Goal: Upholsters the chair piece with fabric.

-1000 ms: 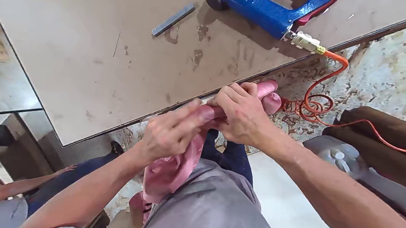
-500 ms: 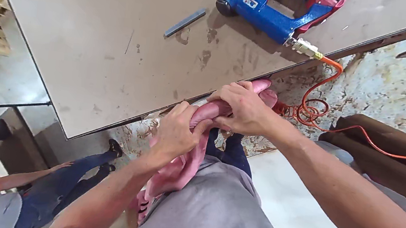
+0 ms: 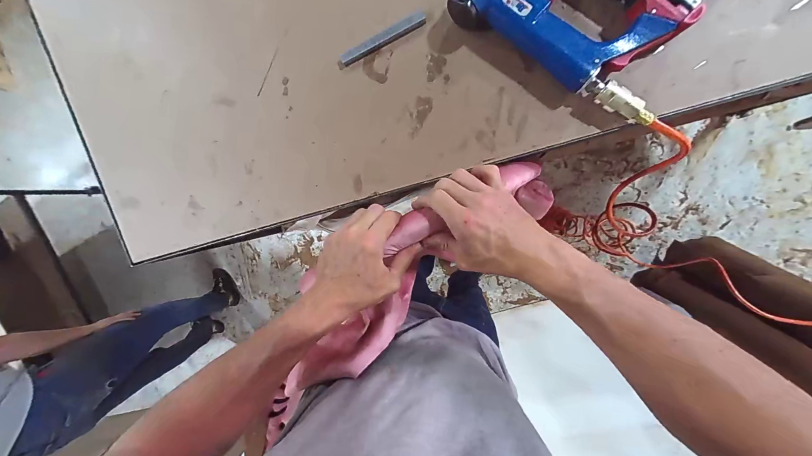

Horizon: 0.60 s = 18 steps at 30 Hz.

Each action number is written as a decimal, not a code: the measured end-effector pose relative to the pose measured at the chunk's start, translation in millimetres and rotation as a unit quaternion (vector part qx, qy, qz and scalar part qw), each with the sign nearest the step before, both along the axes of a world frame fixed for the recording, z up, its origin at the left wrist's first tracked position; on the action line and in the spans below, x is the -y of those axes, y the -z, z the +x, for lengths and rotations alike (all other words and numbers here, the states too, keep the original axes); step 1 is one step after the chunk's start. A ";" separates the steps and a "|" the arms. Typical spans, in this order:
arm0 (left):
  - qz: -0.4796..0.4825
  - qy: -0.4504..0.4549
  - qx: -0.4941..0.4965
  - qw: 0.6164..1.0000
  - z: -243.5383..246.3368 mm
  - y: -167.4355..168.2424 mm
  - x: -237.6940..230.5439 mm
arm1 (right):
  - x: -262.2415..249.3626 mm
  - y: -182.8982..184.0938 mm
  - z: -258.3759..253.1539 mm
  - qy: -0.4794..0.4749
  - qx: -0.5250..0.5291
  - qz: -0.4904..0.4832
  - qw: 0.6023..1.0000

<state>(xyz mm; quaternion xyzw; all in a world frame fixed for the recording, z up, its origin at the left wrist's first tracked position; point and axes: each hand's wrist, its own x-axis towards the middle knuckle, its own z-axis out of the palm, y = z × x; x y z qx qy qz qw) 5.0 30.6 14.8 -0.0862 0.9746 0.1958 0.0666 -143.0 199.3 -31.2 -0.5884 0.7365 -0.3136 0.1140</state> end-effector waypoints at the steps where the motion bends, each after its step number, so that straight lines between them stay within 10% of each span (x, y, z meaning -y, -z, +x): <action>1: 0.012 0.005 0.007 1.000 0.9 -0.5 4.9 | 2.6 -1.1 1.3 0.001 -0.009 0.017 1.000; 10: 0.117 -0.018 0.075 0.990 1.5 -9.0 16.2 | 2.5 -2.3 10.3 0.008 -0.004 0.044 0.999; 13: 0.094 0.000 0.049 0.994 5.1 -8.0 7.7 | -0.8 -29.2 -8.3 0.020 0.156 0.106 0.982; 18: 0.046 0.022 0.042 0.998 11.5 -9.7 -16.9 | -4.3 -43.3 -110.2 0.320 0.036 0.151 0.935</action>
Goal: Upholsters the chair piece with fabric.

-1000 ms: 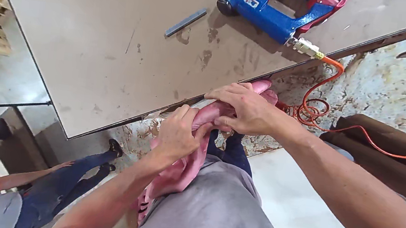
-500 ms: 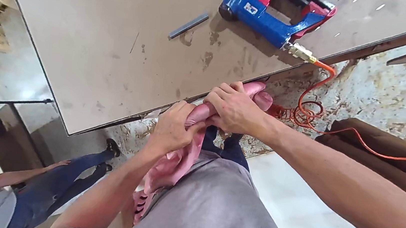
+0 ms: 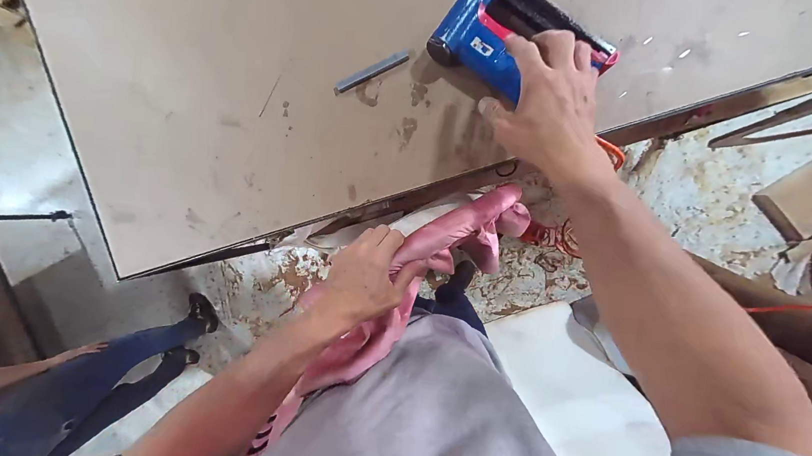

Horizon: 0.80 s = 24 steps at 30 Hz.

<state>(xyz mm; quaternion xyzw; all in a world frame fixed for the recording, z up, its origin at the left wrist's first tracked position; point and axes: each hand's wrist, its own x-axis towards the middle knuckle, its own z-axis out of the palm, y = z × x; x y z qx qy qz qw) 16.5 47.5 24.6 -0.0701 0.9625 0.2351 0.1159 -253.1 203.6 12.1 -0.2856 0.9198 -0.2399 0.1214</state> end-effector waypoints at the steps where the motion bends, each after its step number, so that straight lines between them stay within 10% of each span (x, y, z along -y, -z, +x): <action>1: -0.009 0.002 -0.010 1.000 -0.4 0.0 -3.1 | 3.3 12.0 -10.7 0.025 -0.025 0.052 0.998; 7: -0.016 -0.014 -0.019 1.000 -7.5 4.2 -2.9 | 31.8 38.2 -41.1 0.010 -0.023 0.079 0.997; 12: -0.023 -0.015 0.010 1.000 -16.5 0.0 -1.7 | 17.2 -33.3 -47.7 0.070 0.039 0.111 0.991; 15: -0.013 -0.017 0.018 1.000 -21.2 -1.1 4.1 | -50.2 -71.1 25.0 0.105 0.064 -0.012 0.992; 19: -0.008 -0.007 0.007 1.000 -31.8 1.3 7.7 | -110.3 -33.4 175.5 0.203 0.135 -0.285 0.927; 24: -0.021 -0.002 0.005 1.000 -40.3 2.9 -4.6 | -99.4 3.5 263.3 0.226 0.153 -0.282 0.920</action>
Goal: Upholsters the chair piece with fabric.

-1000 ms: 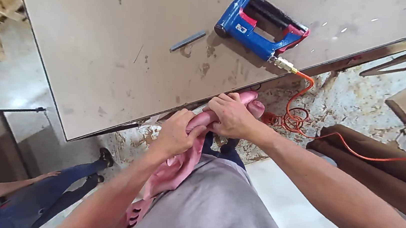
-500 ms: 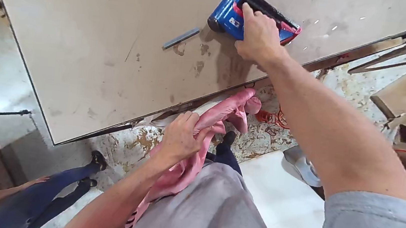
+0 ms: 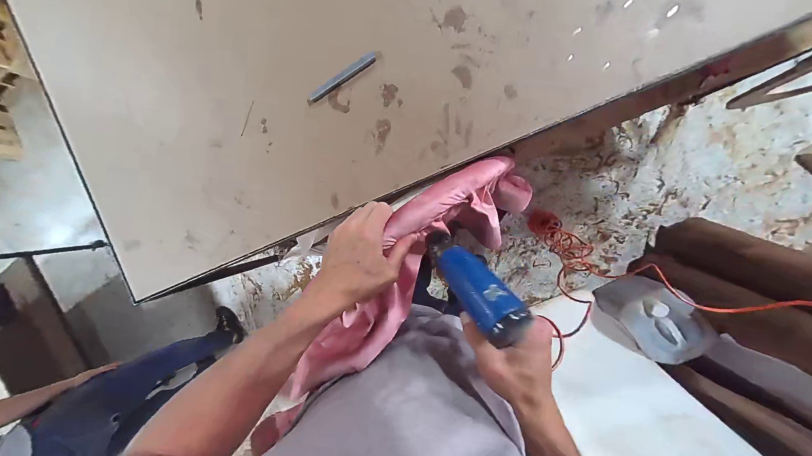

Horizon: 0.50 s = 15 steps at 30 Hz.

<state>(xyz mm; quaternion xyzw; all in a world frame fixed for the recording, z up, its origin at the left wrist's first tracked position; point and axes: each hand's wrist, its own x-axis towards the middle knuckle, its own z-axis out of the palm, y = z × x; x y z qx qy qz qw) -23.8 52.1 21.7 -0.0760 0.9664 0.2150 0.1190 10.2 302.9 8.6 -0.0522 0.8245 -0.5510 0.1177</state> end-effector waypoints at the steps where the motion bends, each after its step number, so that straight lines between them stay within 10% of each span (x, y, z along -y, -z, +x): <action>1: -0.001 0.000 0.002 1.000 -1.4 -0.3 -2.6 | 1.6 1.4 2.6 -0.007 0.001 0.014 1.000; 15: -0.015 -0.012 0.012 1.000 1.1 -4.5 -7.4 | 15.3 11.2 -2.4 -0.018 0.013 0.016 1.000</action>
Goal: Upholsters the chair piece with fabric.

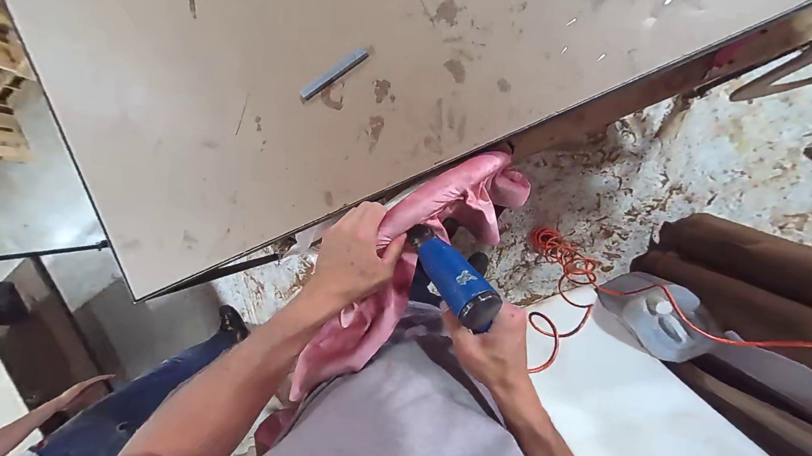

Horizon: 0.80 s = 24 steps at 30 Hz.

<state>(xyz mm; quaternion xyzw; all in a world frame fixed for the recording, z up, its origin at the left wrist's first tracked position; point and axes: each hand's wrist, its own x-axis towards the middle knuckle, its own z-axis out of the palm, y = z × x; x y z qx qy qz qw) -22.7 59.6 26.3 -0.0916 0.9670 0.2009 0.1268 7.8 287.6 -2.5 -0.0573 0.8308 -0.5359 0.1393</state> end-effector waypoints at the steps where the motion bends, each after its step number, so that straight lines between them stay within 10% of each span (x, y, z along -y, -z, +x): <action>1: 0.000 0.001 0.000 1.000 0.0 0.0 0.4 | 1.2 1.6 0.5 -0.001 -0.003 0.009 1.000; 24: 0.006 0.043 0.002 0.999 -1.9 3.9 5.7 | 9.6 -16.4 7.4 -0.021 -0.017 0.046 0.999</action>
